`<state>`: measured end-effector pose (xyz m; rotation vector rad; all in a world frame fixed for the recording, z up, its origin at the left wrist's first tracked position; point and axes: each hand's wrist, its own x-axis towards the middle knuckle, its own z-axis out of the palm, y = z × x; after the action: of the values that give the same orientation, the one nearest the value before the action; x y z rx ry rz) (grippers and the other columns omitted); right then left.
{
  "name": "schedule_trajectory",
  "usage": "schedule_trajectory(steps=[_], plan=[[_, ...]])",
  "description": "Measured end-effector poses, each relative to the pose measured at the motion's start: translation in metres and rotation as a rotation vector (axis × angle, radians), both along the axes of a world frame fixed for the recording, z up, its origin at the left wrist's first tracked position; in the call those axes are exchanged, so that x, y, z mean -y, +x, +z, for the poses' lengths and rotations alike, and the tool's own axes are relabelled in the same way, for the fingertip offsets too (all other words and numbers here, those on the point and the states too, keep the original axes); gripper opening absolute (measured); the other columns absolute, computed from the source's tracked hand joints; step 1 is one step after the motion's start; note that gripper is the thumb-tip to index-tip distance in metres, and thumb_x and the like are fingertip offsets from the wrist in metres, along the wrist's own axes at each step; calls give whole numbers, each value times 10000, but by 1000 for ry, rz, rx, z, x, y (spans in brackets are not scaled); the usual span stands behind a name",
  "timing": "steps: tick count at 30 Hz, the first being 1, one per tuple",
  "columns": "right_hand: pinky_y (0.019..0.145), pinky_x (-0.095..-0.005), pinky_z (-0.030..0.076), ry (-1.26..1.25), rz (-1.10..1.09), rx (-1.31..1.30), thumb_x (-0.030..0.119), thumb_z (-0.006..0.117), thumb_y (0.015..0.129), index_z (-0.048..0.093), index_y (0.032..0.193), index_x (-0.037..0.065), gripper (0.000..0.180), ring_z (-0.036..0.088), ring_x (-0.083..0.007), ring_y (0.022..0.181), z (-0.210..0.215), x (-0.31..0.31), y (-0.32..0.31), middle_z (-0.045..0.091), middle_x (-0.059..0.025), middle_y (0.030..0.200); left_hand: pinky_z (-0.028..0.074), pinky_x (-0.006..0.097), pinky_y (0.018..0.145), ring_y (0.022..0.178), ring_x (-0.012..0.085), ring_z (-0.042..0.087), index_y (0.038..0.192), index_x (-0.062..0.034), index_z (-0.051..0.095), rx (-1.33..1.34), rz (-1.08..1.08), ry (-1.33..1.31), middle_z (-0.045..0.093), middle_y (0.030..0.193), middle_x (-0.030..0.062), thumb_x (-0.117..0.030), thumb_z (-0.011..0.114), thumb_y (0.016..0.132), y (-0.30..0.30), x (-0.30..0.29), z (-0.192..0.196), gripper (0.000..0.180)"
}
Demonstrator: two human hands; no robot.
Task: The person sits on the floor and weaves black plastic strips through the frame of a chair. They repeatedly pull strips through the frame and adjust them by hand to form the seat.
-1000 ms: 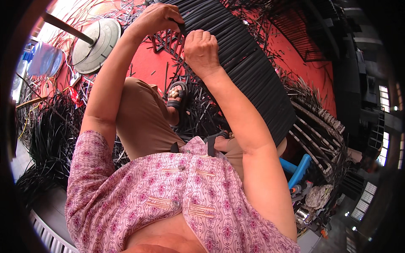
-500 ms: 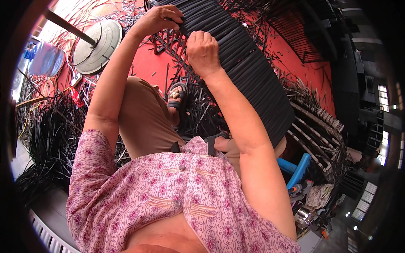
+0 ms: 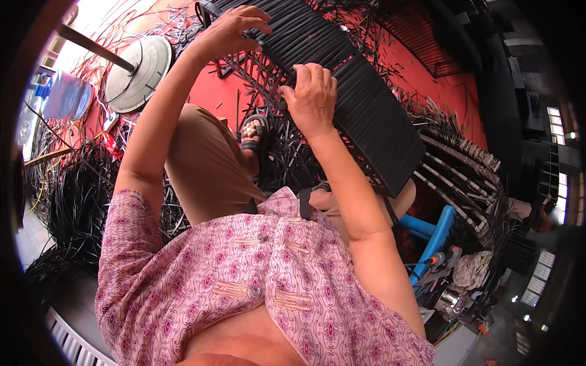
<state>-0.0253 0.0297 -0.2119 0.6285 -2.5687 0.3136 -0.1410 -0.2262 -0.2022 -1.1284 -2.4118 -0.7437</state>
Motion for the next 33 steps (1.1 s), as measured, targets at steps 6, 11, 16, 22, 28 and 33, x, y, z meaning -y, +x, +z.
schedule_trajectory(steps=[6,11,16,22,28,33], plan=[[842,-425,438,123,-132,-148,221,810,754,596,1135,111,450,552,-267,972,-13,17,-7,545,-69,1035,426,404,1037,1258,267,557,1250,-94,618,-73,60,-227,607,1316,54,-81,759,735,22,-40,-24,535],[823,-428,443,152,-187,-161,219,747,785,558,1013,134,308,552,-263,951,-14,21,-15,539,-65,988,426,402,1068,1255,254,568,1235,-92,634,-131,88,-136,623,1315,48,-60,702,767,26,-46,-34,474],[781,-404,461,199,-176,-229,191,648,848,545,942,109,162,560,-263,895,-19,19,-25,548,-75,940,468,406,1023,1184,277,605,1204,-106,674,-190,49,-74,642,1280,60,-123,760,770,25,-43,-38,443],[777,-366,507,280,-91,-227,193,719,842,625,1105,43,316,576,-264,912,-27,10,-27,561,-78,958,486,403,985,1108,294,615,1185,-122,727,-159,19,-71,648,1212,68,-134,802,747,24,-35,-39,445],[677,-358,515,210,66,-315,124,599,883,646,979,15,153,593,-249,806,-21,4,-31,575,-91,872,482,405,1000,1114,277,636,1114,-47,764,-96,-76,-93,687,1163,96,-150,737,781,20,-32,-24,350],[703,-370,526,176,111,-239,129,640,874,657,1012,1,189,609,-267,853,-16,3,-30,586,-95,891,489,400,973,1053,289,662,1115,-19,754,-31,-106,-72,704,1078,102,-179,741,813,15,-29,-22,342]])
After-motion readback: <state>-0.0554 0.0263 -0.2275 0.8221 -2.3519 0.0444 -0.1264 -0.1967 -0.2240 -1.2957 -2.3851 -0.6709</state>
